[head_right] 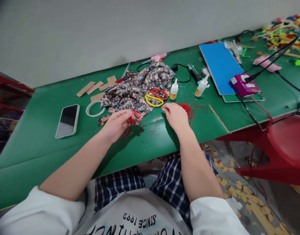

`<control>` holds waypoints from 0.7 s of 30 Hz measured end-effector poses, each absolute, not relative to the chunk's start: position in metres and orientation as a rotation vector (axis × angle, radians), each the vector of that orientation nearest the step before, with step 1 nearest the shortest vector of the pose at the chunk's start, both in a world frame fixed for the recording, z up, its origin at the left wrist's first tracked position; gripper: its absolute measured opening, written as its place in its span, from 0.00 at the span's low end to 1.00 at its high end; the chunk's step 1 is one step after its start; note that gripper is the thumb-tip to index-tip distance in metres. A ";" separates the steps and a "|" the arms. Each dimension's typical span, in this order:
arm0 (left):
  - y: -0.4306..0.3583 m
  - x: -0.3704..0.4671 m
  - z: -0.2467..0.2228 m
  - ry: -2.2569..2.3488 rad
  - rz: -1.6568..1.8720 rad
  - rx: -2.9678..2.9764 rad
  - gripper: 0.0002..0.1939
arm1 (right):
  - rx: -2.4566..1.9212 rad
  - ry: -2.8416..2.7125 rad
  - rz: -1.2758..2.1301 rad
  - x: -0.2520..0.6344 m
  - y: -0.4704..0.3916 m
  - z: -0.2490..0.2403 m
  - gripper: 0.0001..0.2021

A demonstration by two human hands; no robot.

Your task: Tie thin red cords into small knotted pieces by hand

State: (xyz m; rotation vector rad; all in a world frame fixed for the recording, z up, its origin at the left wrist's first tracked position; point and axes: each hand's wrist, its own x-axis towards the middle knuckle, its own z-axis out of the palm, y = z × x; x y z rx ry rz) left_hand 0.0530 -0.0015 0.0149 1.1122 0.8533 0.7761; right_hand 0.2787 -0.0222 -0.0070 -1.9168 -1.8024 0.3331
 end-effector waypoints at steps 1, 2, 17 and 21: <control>0.000 0.054 0.017 0.855 0.777 1.124 0.13 | -1.894 -1.873 0.323 0.278 -0.019 -0.009 0.09; 0.002 0.055 0.020 0.851 0.778 1.135 0.13 | -1.869 -1.952 0.332 0.277 -0.016 -0.012 0.10; 0.026 0.059 0.046 0.733 0.859 1.194 0.11 | -1.893 -2.167 0.067 0.269 -0.026 -0.016 0.11; 0.027 0.056 0.047 0.722 0.855 1.176 0.11 | -1.833 -2.215 0.090 0.275 -0.025 -0.013 0.10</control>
